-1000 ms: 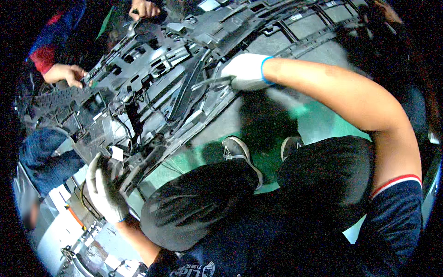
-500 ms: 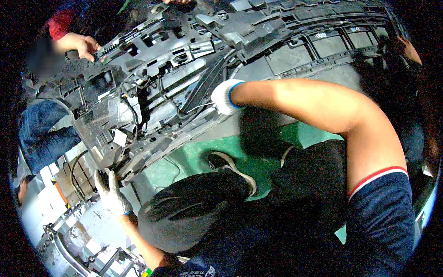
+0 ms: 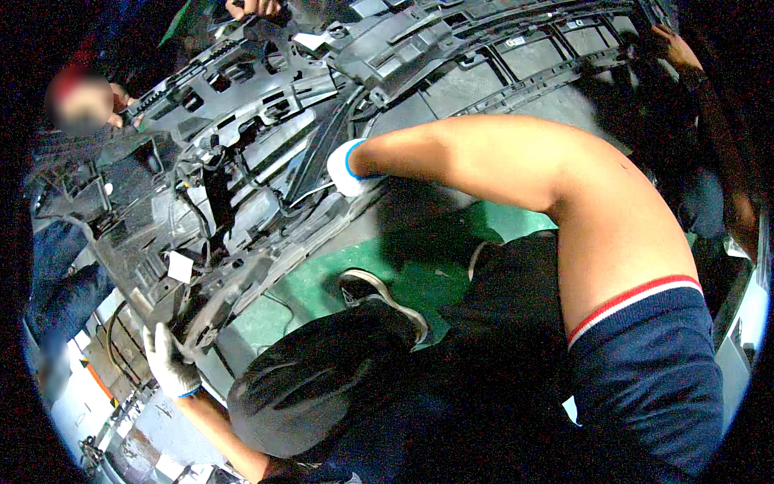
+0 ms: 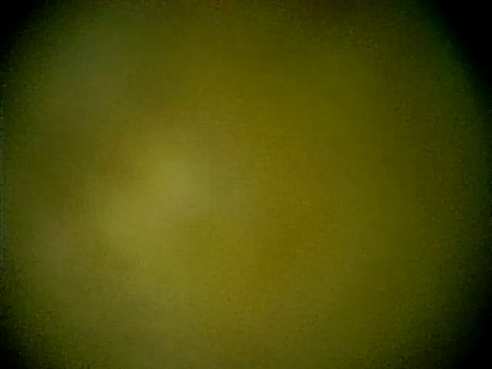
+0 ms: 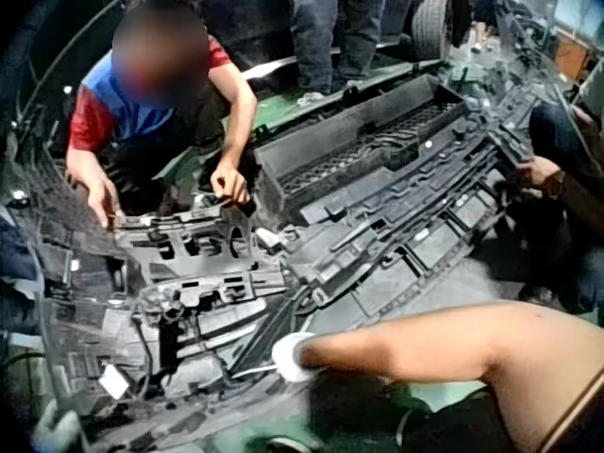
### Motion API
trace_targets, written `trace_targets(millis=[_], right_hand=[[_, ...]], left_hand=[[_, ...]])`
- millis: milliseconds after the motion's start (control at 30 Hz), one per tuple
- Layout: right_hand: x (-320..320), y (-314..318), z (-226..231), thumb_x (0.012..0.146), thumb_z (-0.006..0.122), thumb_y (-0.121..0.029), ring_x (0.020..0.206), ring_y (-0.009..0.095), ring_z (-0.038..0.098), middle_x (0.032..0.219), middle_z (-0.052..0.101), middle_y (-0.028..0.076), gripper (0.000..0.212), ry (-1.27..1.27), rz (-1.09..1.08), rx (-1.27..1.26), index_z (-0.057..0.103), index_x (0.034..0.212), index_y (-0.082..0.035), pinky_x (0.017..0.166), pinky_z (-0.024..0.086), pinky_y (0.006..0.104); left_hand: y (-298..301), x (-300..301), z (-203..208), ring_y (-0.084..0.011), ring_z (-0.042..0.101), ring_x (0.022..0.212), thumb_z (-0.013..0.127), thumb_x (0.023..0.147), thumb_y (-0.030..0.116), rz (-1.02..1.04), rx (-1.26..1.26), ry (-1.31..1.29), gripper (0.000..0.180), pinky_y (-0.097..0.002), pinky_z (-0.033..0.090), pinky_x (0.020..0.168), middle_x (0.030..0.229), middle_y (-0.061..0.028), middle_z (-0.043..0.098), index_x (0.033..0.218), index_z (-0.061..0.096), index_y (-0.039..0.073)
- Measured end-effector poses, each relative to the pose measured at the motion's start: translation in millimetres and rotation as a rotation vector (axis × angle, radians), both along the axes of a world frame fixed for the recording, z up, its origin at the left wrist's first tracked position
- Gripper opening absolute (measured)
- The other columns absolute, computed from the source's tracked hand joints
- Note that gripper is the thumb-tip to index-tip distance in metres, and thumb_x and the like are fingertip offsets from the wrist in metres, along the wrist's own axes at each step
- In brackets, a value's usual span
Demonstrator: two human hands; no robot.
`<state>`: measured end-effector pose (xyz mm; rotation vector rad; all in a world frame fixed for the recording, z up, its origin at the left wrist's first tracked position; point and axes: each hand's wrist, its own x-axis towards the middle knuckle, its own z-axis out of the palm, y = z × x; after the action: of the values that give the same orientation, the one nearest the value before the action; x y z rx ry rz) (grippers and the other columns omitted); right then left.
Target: The person sits on the floor and uses a metal tool to pry and separate a large black plastic car bumper assembly. They work on detaching clips and components from the bumper, occasionally lifting sections to inspect the underside. Other workers are visible in the background assisting with the disassembly.
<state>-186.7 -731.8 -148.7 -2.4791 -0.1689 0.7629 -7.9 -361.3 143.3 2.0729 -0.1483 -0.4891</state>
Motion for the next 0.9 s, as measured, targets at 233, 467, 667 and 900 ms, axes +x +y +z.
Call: trace_targets(millis=[233, 467, 667, 900], right_hand=[[2, 4, 8, 0.089, 0.062, -0.027, 0.091, 0.039, 0.074, 0.097, 0.077, 0.019, 0.029, -0.004, 0.065, -0.023, 0.081, 0.094, -0.005, 0.08, 0.058, 0.047], [-9, -16, -42, 0.09, 0.058, -0.027, 0.086, 0.04, 0.073, 0.091, 0.076, 0.019, 0.028, -0.404, 0.404, -0.043, 0.079, 0.09, -0.008, 0.077, 0.057, 0.049], [-62, -3, 13, 0.085, 0.061, -0.022, 0.093, 0.041, 0.071, 0.098, 0.074, 0.02, 0.026, -0.278, -0.434, 0.194, 0.074, 0.1, -0.005, 0.08, 0.057, 0.0505], [-177, 12, 7, 0.088, 0.057, -0.02, 0.108, 0.038, 0.069, 0.116, 0.07, 0.026, 0.059, -0.122, -0.942, 0.771, 0.056, 0.145, -0.003, 0.098, 0.053, 0.0437]], left_hand=[[31, 17, -34, -0.028, 0.068, 0.11, 0.055, 0.105, 0.021, 0.072, -0.227, -0.118, 0.032, -0.0407, 0.052, 0.103, 0.116, -0.0181, 0.07, 0.123, 0.063, -0.005], [8, 20, -34, -0.0281, 0.062, 0.12, 0.054, 0.107, 0.031, -0.074, -0.07, -0.098, 0.042, -0.0441, 0.045, 0.111, 0.126, -0.018, 0.067, 0.127, 0.064, -0.004], [20, 9, -65, -0.0292, 0.059, 0.124, 0.054, 0.108, 0.036, -0.034, 0.174, -0.263, 0.048, -0.045, 0.042, 0.113, 0.133, -0.0187, 0.063, 0.133, 0.061, -0.004], [-19, 2, -110, -0.0308, 0.057, 0.127, 0.054, 0.107, 0.038, -0.013, 0.258, -0.249, 0.051, -0.0467, 0.041, 0.115, 0.137, -0.019, 0.06, 0.138, 0.057, -0.003]])
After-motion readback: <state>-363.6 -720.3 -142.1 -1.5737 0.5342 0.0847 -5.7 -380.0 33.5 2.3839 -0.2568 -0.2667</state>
